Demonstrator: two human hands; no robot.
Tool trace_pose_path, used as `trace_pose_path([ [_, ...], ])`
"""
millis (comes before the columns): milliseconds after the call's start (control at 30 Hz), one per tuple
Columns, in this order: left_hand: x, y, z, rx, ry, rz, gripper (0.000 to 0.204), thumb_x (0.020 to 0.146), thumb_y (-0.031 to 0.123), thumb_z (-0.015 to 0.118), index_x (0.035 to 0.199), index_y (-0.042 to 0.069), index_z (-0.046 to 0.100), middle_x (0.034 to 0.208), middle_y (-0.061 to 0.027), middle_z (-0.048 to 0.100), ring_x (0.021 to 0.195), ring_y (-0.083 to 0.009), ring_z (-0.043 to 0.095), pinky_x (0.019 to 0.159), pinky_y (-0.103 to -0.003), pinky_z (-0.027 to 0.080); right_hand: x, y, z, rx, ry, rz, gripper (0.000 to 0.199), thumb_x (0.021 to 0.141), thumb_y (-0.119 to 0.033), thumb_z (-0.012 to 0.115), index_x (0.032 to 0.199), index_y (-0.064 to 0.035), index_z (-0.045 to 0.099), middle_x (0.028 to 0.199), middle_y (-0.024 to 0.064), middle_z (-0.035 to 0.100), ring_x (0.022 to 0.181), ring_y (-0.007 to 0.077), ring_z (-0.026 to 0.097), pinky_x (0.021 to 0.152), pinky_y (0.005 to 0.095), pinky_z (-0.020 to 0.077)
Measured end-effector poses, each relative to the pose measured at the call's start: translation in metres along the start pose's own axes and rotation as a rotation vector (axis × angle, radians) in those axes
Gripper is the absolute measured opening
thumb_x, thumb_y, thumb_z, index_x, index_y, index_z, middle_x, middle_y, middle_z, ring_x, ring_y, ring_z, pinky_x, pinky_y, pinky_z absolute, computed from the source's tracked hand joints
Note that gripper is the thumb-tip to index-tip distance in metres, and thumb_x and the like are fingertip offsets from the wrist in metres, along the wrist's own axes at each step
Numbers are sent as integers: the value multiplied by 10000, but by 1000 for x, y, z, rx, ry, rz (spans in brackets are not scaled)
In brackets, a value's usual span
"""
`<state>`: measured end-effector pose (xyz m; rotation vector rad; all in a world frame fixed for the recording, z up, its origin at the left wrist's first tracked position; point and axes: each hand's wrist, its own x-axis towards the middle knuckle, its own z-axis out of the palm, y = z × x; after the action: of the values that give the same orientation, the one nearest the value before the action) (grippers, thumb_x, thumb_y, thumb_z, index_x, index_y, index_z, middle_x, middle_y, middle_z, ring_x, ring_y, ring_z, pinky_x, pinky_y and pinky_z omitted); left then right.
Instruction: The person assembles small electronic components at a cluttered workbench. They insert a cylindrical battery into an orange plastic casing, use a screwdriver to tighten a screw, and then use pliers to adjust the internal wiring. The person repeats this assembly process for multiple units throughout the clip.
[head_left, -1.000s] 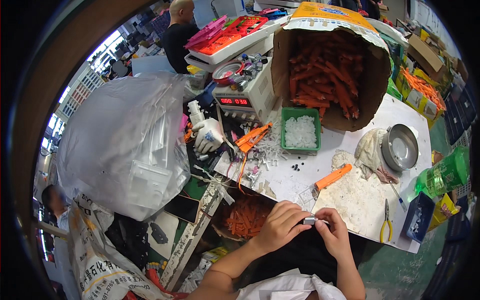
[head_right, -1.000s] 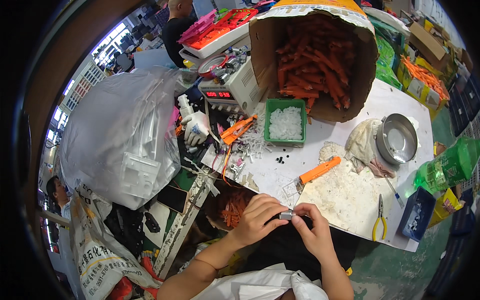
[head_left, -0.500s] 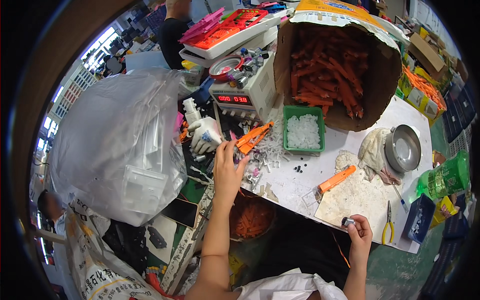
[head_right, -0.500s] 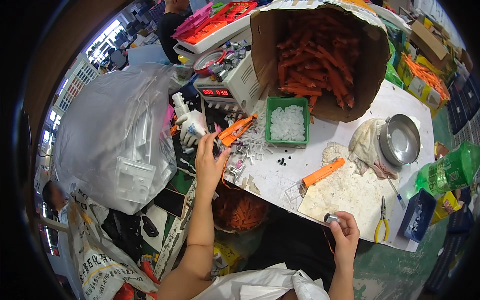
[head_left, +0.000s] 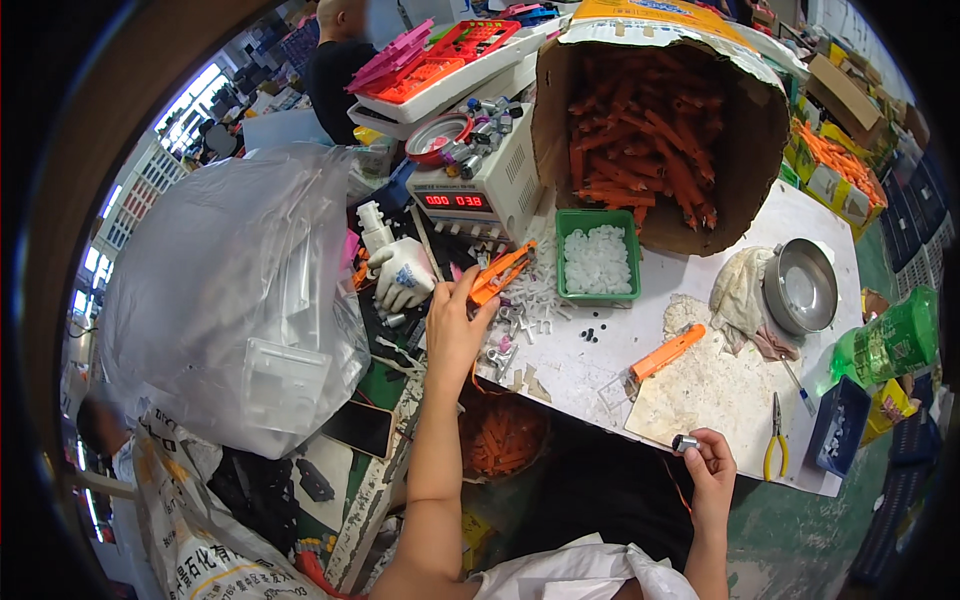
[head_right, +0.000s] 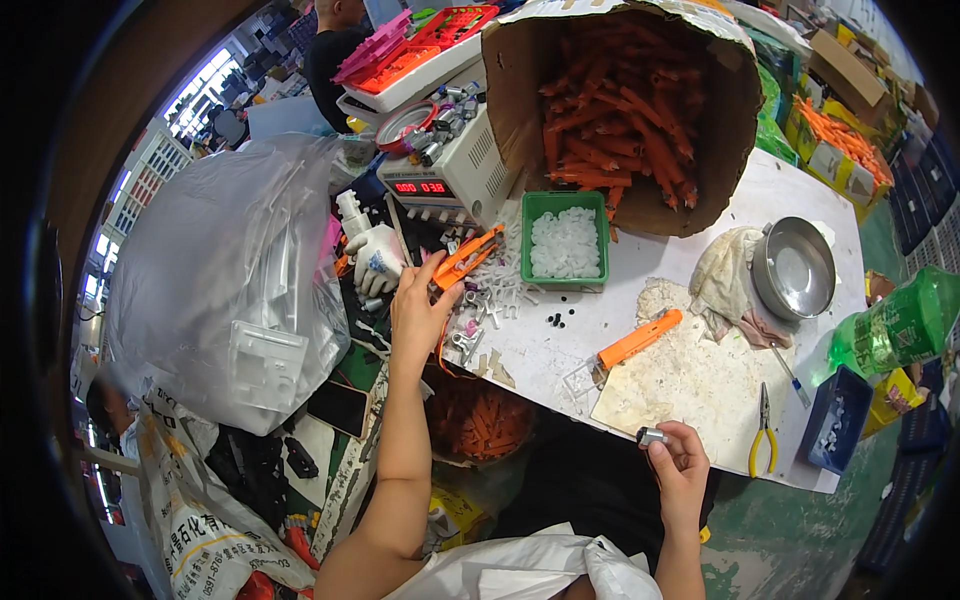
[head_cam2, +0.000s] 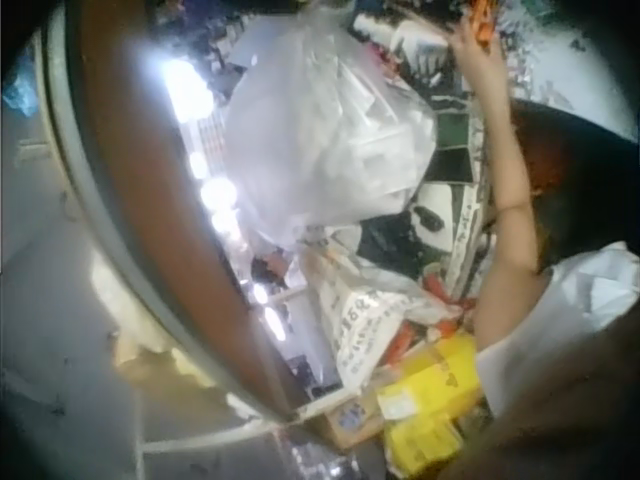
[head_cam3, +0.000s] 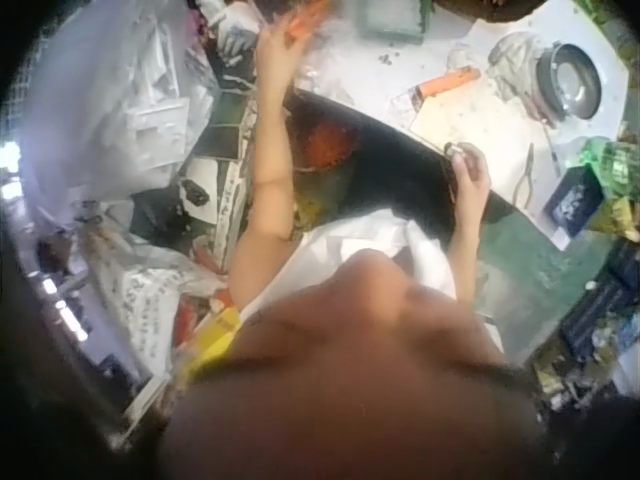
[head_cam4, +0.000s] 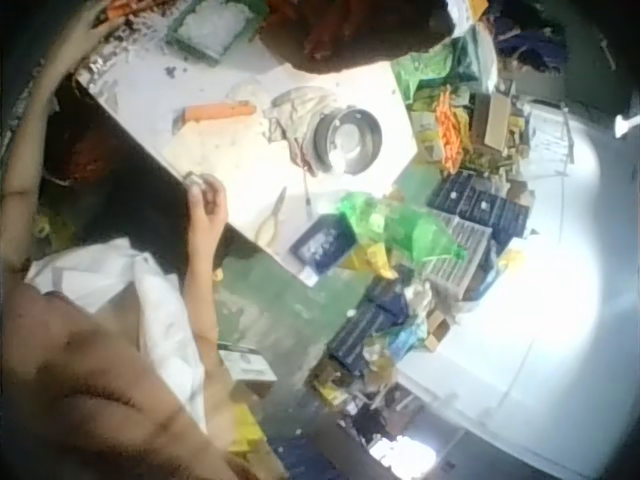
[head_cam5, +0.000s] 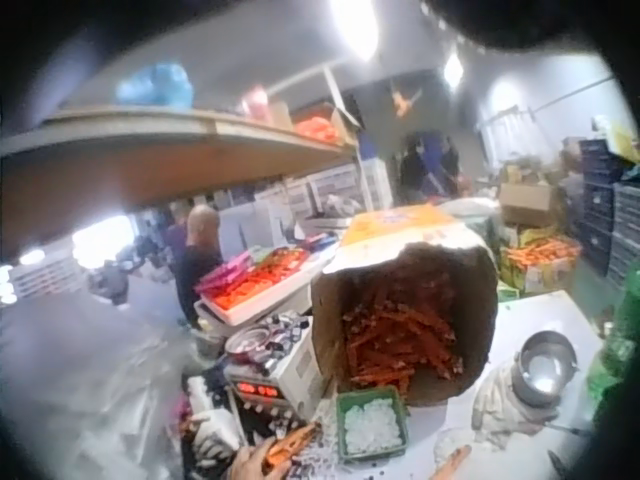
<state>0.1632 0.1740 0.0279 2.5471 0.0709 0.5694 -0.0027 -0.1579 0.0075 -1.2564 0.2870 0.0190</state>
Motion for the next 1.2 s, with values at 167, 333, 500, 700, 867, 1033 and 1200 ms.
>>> trace_pose_path([
  [167, 3, 0, -7, 52, 11, -3, 527, 761, 238, 733, 1246, 105, 577, 849, -110, 603, 742, -244, 598, 702, -343, 470, -3, 0, -3, -20, 12, 1, 226, 882, -61, 626, 1090, -17, 549, 910, 52, 655, 814, 72, 592, 665, 161, 427],
  [333, -2, 4, -4, -133, -20, -147, 498, 790, 230, 711, 1249, 93, 575, 736, -94, 627, 567, -192, 570, 603, -317, 472, -7, 1, -5, -21, 25, 0, 228, 880, -60, 627, 1090, -15, 550, 909, 50, 655, 819, 74, 593, 683, 166, 435],
  [500, 1, -27, 14, -632, -11, -254, 431, 863, 181, 662, 1235, -13, 560, 743, -48, 631, 517, -77, 510, 505, -227, 412, -9, 4, -5, -10, 0, -14, 230, 878, -57, 628, 1087, -4, 551, 909, 53, 653, 840, 92, 596, 757, 200, 446],
  [700, 8, -30, 10, -953, -68, -455, 403, 898, 160, 626, 1222, -67, 549, 786, -65, 639, 509, -41, 497, 433, -168, 361, -12, 5, -7, -15, -6, -12, 230, 876, -55, 629, 1086, 3, 553, 909, 55, 651, 850, 101, 596, 785, 214, 445],
  [867, 8, -39, 12, -1015, -23, -399, 387, 896, 132, 621, 1207, -87, 547, 819, -91, 653, 572, -83, 586, 508, -185, 477, -15, 8, -9, -14, -17, -6, 228, 876, -56, 631, 1083, 3, 557, 907, 54, 650, 851, 100, 595, 782, 213, 445],
  [1033, 8, -37, 11, -1060, 13, -395, 319, 896, 101, 618, 1169, -61, 586, 904, -97, 666, 665, -105, 640, 622, -195, 538, -18, 10, -12, 3, -8, 19, 226, 875, -61, 636, 1079, 3, 562, 909, 54, 648, 852, 98, 595, 782, 211, 445],
  [1200, 5, -26, 3, -1122, 27, -404, 320, 893, 103, 623, 1152, -82, 587, 956, -116, 665, 705, -108, 647, 658, -194, 542, -20, 11, -17, 2, -8, 1, 214, 878, -35, 606, 1082, 3, 554, 908, 49, 648, 838, 96, 605, 775, 218, 471],
])
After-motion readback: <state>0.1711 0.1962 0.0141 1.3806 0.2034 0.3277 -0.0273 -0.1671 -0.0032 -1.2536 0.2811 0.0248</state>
